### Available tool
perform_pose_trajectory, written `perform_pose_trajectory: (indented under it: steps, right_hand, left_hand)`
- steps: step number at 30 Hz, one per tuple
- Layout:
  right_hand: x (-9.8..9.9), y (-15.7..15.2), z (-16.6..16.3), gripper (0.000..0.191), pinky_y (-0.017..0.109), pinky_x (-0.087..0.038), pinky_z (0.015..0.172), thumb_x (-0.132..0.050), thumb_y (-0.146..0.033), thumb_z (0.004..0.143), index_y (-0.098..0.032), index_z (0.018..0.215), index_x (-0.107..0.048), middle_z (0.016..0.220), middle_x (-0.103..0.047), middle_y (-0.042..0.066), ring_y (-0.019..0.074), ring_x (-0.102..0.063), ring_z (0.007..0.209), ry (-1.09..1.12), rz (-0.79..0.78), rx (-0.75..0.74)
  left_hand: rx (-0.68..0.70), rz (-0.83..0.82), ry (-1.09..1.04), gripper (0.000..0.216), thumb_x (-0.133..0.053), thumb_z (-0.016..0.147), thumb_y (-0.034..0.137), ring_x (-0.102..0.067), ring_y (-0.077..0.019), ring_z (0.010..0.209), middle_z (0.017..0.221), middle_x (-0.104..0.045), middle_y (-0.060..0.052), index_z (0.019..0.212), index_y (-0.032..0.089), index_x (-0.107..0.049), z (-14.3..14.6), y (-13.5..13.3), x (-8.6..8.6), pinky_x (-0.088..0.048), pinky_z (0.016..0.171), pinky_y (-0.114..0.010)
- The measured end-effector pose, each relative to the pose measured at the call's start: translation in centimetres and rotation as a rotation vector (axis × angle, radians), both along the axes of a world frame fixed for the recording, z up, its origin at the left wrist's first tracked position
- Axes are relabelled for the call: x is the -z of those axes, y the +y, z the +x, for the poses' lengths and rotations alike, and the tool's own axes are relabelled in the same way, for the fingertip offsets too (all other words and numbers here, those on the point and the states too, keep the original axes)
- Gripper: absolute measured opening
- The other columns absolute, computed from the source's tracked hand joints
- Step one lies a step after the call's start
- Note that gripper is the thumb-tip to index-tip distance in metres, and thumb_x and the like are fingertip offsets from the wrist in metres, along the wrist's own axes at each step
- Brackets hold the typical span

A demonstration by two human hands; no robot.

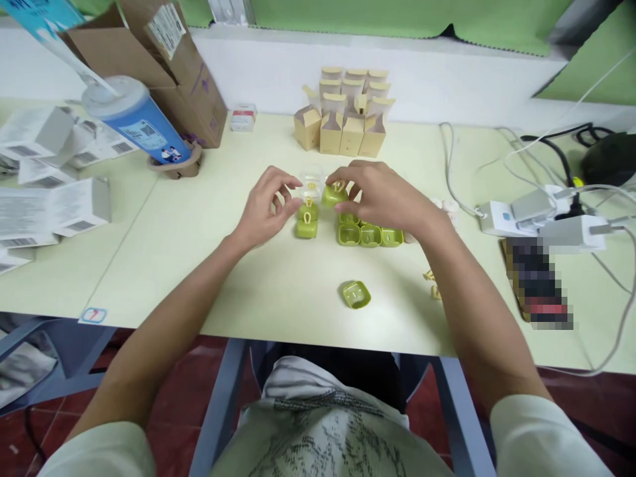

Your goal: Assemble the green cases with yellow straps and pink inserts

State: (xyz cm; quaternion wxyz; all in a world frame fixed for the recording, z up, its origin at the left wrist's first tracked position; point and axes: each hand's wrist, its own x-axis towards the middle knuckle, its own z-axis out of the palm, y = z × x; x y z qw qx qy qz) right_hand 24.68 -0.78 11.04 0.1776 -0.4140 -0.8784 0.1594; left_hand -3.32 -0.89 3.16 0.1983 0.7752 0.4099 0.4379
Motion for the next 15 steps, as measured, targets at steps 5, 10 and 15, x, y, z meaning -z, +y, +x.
perform_pose_trajectory:
  steps: [5,10,15]
  right_hand:
    - [1.7,-0.3,-1.3,0.043,0.044,-0.053,0.093,-0.072,-0.014,0.097,-0.017,0.139,-0.076,0.124,-0.074,0.017,0.0333,-0.068,0.107,-0.155,-0.032,-0.027]
    - [2.4,-0.4,-2.3,0.039,0.040,-0.051,0.087,-0.072,-0.011,0.097,-0.014,0.136,-0.076,0.121,-0.073,0.018,0.0314,-0.068,0.100,-0.193,-0.038,-0.022]
    - [3.1,-0.4,-2.8,0.035,0.039,-0.051,0.084,-0.074,-0.013,0.097,-0.013,0.132,-0.075,0.122,-0.072,0.020,0.0315,-0.070,0.098,-0.235,-0.002,-0.008]
  left_hand:
    - [0.148,-0.193,0.227,0.080,-0.075,0.088,0.087,-0.067,-0.0206,0.093,0.129,-0.056,-0.013,0.140,0.027,-0.071,-1.9,-0.2,1.9,-0.057,0.065,-0.030]
    - [0.168,-0.176,0.310,0.082,-0.082,0.083,0.083,-0.067,-0.0237,0.097,0.132,-0.056,-0.013,0.138,0.025,-0.072,-1.6,-0.3,1.7,-0.060,0.078,-0.036]
    - [0.202,-0.170,0.299,0.077,-0.087,0.084,0.074,-0.066,-0.0242,0.097,0.130,-0.059,-0.014,0.137,0.022,-0.071,-1.8,-0.4,1.8,-0.062,0.083,-0.038]
